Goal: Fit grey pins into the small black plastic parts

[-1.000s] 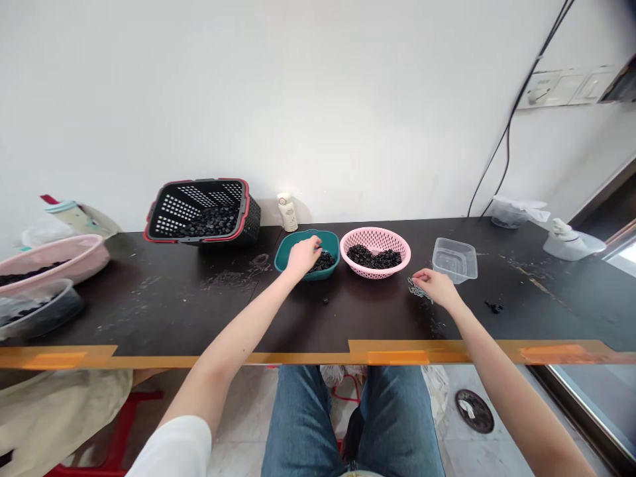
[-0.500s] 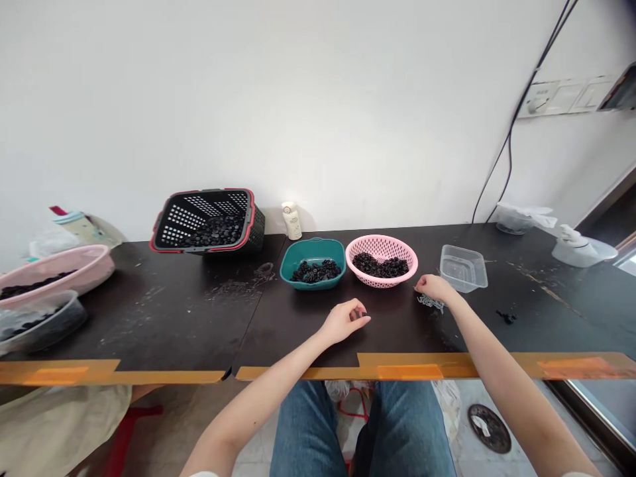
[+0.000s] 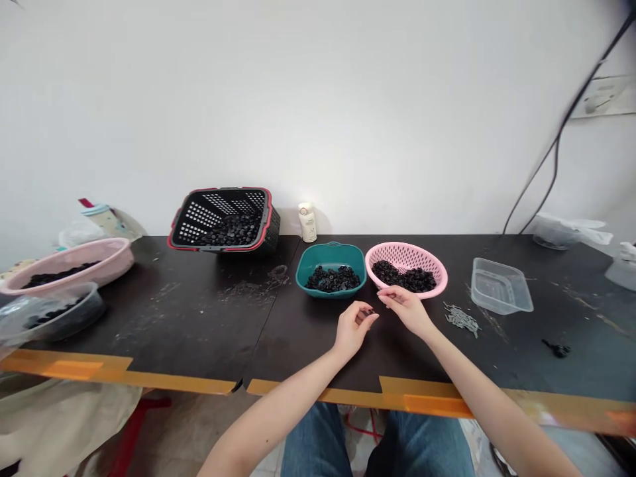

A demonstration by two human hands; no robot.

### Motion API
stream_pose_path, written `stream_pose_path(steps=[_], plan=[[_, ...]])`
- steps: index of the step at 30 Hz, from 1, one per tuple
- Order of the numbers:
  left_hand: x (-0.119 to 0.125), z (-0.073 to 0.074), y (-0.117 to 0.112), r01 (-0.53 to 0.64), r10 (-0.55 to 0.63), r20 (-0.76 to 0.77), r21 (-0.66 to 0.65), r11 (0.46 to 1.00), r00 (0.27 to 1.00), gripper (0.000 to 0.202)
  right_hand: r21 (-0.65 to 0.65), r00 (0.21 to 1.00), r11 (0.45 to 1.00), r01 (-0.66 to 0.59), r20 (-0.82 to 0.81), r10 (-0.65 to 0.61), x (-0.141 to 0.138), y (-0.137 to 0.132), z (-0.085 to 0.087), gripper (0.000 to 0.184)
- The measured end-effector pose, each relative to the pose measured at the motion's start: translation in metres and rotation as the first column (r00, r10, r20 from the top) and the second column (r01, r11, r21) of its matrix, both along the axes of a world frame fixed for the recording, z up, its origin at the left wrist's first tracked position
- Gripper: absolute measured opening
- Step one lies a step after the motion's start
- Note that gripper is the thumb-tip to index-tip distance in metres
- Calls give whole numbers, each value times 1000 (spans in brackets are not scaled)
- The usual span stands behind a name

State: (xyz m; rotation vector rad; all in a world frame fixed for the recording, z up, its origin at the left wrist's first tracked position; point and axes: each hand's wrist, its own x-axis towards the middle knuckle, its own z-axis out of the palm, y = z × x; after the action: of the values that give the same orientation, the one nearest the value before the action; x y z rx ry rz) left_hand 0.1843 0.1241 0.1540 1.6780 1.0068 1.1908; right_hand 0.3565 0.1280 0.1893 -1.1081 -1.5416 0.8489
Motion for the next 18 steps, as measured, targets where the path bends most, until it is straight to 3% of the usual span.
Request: stream_pose_path(steps=[3,6,12,18], plan=[[-1,1,-3,-64,70,-59,87,994,996,23,113,997,993,-45,72,37,-7,1,-17,17],[2,3,-5,-65,76,-85,130,989,993,22,112,996,992,-55,76,47,-4,-4,-25,16],[3,3,-4,-87,100,-82,152,985,992,22,145,995,989,-29,102,14,5,-10,-15,11],[4,1,-2,-43,63,-120,162,986,991,24,188,983,978,-91,171,59,7,-15,-10,13]])
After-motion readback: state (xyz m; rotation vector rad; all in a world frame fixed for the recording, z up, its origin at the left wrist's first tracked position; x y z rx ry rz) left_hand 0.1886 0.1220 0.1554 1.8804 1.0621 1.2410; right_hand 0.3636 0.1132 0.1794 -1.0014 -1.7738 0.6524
